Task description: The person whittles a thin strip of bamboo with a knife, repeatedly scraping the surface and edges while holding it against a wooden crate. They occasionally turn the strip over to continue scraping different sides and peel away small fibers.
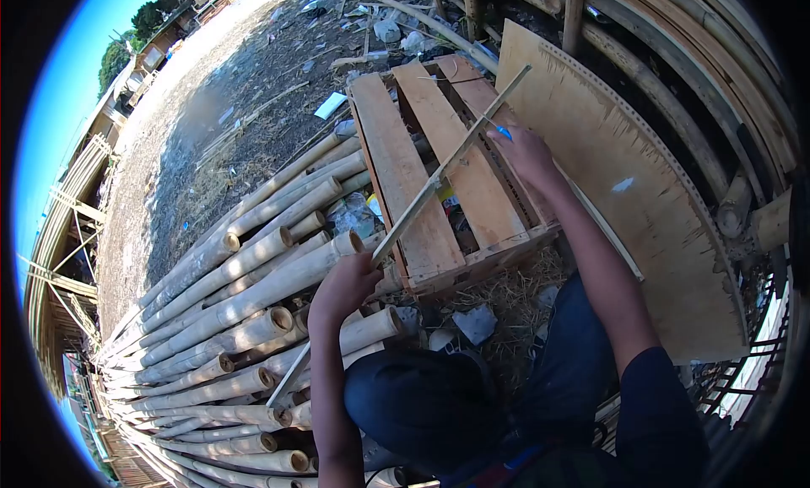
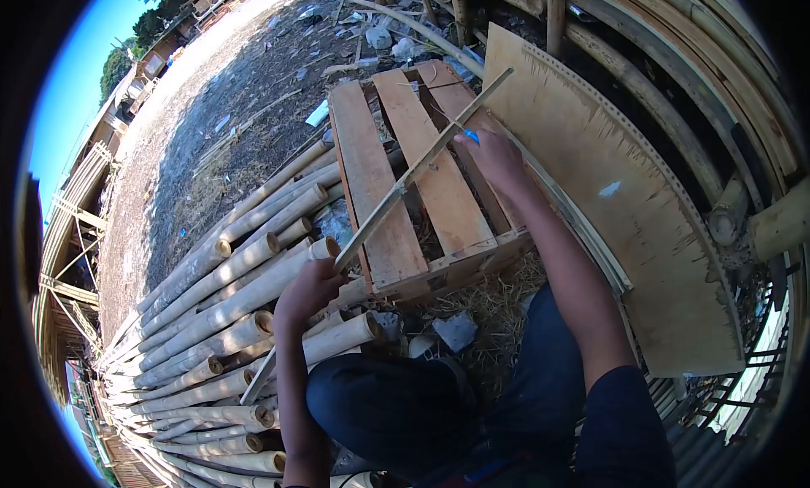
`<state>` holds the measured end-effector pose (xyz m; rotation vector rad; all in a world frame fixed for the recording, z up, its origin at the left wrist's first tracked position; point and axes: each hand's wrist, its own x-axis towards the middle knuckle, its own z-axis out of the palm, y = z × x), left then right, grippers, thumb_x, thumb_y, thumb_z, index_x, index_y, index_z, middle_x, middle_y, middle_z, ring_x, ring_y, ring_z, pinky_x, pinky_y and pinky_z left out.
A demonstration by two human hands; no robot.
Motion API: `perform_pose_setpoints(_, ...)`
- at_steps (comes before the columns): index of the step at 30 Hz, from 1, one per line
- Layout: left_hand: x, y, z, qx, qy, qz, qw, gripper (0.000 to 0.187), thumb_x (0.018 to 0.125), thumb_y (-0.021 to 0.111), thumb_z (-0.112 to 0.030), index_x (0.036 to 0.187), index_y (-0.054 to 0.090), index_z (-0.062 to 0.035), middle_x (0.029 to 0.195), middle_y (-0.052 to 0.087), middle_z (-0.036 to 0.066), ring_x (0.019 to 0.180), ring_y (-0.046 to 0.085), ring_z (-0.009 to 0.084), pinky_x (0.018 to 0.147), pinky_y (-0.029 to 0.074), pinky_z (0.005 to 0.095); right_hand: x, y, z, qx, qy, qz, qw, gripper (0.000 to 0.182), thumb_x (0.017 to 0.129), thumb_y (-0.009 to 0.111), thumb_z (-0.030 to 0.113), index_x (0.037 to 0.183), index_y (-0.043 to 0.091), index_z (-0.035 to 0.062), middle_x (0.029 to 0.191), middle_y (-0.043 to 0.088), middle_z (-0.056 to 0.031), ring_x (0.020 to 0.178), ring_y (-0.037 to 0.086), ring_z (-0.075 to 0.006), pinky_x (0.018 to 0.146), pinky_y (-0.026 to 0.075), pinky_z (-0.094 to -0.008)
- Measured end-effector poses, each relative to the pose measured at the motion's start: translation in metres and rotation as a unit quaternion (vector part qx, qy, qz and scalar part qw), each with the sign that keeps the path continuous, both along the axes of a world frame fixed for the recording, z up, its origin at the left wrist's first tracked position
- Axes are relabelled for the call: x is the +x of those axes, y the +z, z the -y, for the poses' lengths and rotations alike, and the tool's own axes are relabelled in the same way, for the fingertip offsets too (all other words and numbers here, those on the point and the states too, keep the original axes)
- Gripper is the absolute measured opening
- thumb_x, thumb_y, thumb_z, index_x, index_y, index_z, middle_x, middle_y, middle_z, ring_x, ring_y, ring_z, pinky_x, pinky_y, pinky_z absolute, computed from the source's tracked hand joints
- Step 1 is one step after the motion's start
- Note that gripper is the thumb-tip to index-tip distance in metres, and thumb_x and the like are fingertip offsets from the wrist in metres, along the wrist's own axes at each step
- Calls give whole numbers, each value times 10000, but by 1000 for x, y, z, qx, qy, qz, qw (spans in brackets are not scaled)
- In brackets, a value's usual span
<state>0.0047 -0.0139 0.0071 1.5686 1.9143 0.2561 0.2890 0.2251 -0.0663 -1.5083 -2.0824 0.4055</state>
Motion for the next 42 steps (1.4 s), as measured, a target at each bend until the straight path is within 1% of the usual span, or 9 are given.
perform_pose_setpoints(3,4,3,3,80,-50,-125,988,214,864,575,-171,844,600,40,745,634,246,744,643,408,692,490,497,-11,-6,-7,23,31,-85,996,275,881,644,268,962,604,8,869,646,-187,905,619,-388,797,482,-471)
perform_pose_setpoints(8,6,2,2,87,-47,-167,981,204,871,556,-181,841,599,16,763,633,251,771,628,427,716,490,523,-38,-11,-14,173,64,-116,976,233,798,678,87,991,563,26,906,625,-166,999,580,-368,865,449,-449)
perform_pose_setpoints(10,5,0,3,92,-51,-183,977,199,872,553,-180,843,599,12,758,631,250,769,628,426,719,493,523,-41,-6,-15,191,119,-21,974,148,800,644,50,913,554,20,850,638,-159,929,603,-365,869,442,-447)
perform_pose_setpoints(14,0,-4,5,114,-49,-177,976,211,871,568,-197,849,607,9,734,614,252,740,614,430,697,477,518,-37,5,-17,186,144,-23,972,71,803,617,30,827,550,21,762,644,-150,813,632,-360,798,467,-452)
perform_pose_setpoints(19,-2,-5,3,119,-46,-159,979,227,871,585,-212,846,615,12,719,600,254,721,599,431,676,456,512,-23,16,-15,129,163,-66,976,79,809,601,49,753,556,18,692,635,-156,684,646,-341,593,478,-437)
perform_pose_setpoints(26,-3,-10,2,97,-50,-159,981,206,885,541,-195,854,593,2,760,621,256,788,622,436,726,480,534,-13,25,-2,6,175,-145,974,160,761,626,-18,715,477,14,667,605,-151,632,625,-261,597,482,-368)
perform_pose_setpoints(34,0,-4,2,107,-42,-141,983,191,896,548,-183,883,573,6,768,618,261,803,608,446,719,460,545,-31,45,22,-225,180,-419,861,310,747,678,-48,675,398,64,676,597,-65,670,612,-157,636,494,-330)
perform_pose_setpoints(37,4,-2,2,133,-49,-143,980,184,899,548,-171,882,571,11,767,614,265,794,604,449,715,454,549,-47,42,30,-144,194,-330,913,312,748,673,-54,671,392,60,691,604,-73,679,616,-154,653,496,-329)
perform_pose_setpoints(42,8,-5,-2,114,-44,-177,977,193,897,563,-170,876,568,22,748,608,263,778,598,447,708,448,545,-84,46,74,-140,273,-291,906,306,779,653,-43,672,375,24,714,645,-120,715,657,-184,656,507,-326)
